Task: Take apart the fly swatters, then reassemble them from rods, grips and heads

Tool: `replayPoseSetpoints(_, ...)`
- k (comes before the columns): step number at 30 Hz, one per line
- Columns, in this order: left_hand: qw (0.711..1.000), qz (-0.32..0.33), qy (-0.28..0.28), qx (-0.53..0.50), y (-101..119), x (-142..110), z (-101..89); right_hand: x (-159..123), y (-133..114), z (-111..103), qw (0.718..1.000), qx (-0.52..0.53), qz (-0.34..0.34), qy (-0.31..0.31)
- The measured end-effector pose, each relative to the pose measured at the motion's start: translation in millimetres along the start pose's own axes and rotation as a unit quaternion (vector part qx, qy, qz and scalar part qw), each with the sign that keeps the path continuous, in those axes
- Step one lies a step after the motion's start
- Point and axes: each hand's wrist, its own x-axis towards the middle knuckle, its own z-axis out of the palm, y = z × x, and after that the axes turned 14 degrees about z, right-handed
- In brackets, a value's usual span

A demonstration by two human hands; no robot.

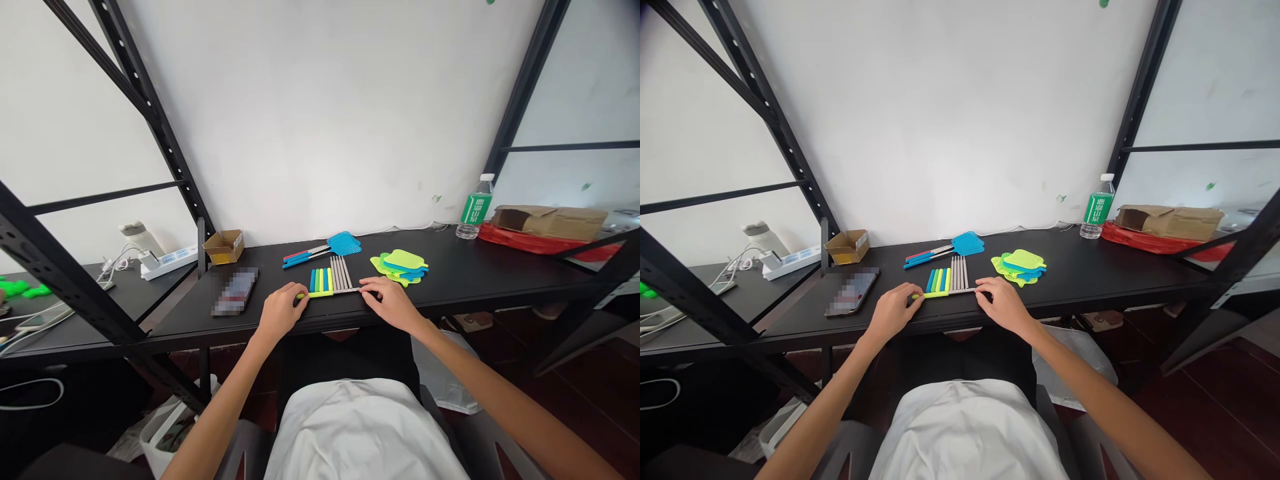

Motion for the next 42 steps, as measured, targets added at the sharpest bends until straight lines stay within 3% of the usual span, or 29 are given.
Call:
replayPoseSetpoints(28, 1.000, 0.018, -0.008, 0.009, 4.6, -0.6, -2.1, -0.4, -2.3, -0.1, 1.000, 0.006, -0.005, 0.001)
replayPoseSetpoints(42, 1.000, -0.004, 0.014, 0.006, 1.5, 0.1, 1.1, -0.5, -3.0, 0.5, 1.000, -0.013, -0.016, 0.000)
